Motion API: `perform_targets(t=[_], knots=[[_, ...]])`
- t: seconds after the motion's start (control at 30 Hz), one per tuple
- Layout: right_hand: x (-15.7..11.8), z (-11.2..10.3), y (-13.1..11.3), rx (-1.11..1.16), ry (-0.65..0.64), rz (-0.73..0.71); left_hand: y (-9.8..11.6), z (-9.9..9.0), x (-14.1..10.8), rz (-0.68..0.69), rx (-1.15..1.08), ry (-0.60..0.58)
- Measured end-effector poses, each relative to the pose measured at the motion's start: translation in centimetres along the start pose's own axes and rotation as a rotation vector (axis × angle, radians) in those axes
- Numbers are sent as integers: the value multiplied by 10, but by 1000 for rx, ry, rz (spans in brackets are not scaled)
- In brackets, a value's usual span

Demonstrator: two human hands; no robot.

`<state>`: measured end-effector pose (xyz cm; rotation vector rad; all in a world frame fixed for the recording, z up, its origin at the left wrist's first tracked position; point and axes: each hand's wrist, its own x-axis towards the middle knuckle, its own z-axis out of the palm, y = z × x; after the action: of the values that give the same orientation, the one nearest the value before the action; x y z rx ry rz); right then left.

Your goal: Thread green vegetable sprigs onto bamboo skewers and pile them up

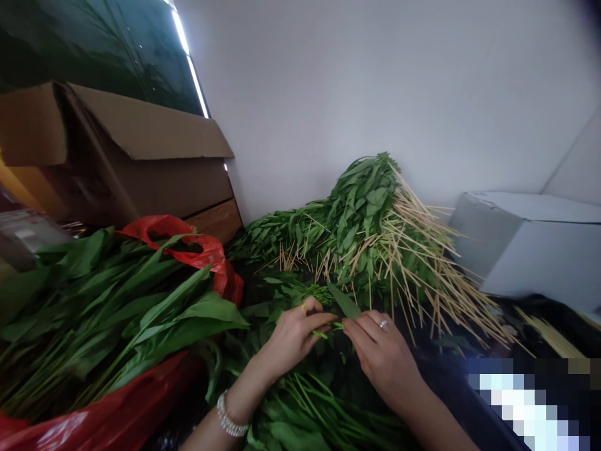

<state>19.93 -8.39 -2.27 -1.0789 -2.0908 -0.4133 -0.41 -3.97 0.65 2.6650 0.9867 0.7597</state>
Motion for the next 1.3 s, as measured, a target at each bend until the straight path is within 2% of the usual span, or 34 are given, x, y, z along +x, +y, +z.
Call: perform_targets(t=[0.2,0.3,0.57,0.7,0.83,0.9,0.97,1.03,1.1,1.17,1.23,1.3], knots=[[2,0,-3,24,-19,35,2,3,1,60,135,-67],[3,2,-4,-45,-59,52,2,6,1,85,182,-79],[5,6,-10,-192,-89,-36,4,7,2,173,313,-110],[6,5,-12,-82,-133,-5,4,9,2,180,270,-91],[10,-2,-13,258,-127,132,3,9,3,73,-70,2],[12,-7,-11,472,-113,210,0,4,4,-29,-298,59],[12,-11,-6,617,-114,288,-5,-2,6,-144,-475,164],[8,-13,1,585,-112,336,-13,-7,8,-256,-593,312],[4,-13,7,401,-90,361,-20,-12,10,-333,-664,450],[2,-13,10,245,-64,378,-25,-15,10,-353,-681,558],[3,-15,6,259,-89,381,-28,-17,8,-325,-626,663],[6,-20,-4,412,-213,359,-29,-19,6,-296,-525,773]])
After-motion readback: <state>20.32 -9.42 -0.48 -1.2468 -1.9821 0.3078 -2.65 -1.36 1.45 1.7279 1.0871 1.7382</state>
